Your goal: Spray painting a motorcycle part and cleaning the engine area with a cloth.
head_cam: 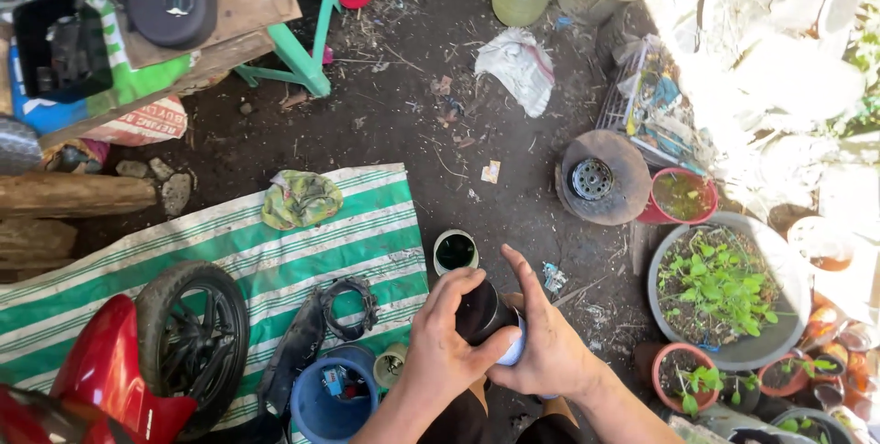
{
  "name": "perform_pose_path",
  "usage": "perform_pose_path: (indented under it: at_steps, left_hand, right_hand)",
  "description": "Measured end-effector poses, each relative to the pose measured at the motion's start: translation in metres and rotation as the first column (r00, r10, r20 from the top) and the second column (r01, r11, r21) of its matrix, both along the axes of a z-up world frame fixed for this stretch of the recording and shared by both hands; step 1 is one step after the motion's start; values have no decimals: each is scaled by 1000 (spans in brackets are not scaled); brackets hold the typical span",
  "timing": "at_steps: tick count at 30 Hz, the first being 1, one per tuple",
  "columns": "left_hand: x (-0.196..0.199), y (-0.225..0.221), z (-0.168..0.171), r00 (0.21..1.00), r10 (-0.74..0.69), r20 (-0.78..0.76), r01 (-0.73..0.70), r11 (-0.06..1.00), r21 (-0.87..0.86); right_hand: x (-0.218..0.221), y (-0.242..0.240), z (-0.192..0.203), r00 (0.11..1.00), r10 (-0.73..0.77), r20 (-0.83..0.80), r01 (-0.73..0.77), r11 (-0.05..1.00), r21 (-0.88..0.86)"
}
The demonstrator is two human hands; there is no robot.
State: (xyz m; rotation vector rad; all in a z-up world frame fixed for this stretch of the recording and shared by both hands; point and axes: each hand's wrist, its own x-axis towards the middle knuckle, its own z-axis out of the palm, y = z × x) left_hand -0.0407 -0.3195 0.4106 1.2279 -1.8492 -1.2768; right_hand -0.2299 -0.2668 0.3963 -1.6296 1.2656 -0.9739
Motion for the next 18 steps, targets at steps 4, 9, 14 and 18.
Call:
perform_pose_path:
  at_steps: [4, 9, 14, 18]
  left_hand:
    - [7, 0, 36, 1000, 24, -12, -25, 994, -105]
    - [20, 5, 77, 991, 120, -56, -125, 987, -98]
    - [25, 6, 87, 949, 250, -192, -282, 945, -164]
    - [32, -9, 91, 918, 315, -240, -369, 902, -224]
  right_hand:
    - [4, -4, 26, 995, 62, -83, -72, 989, -131]
    - [23, -2, 65, 997, 48, -63, -58, 981, -182]
    - [38, -18, 88, 997, 69, -37, -75, 970, -231]
    - [46, -47, 91, 991, 115, -65, -131, 933, -335]
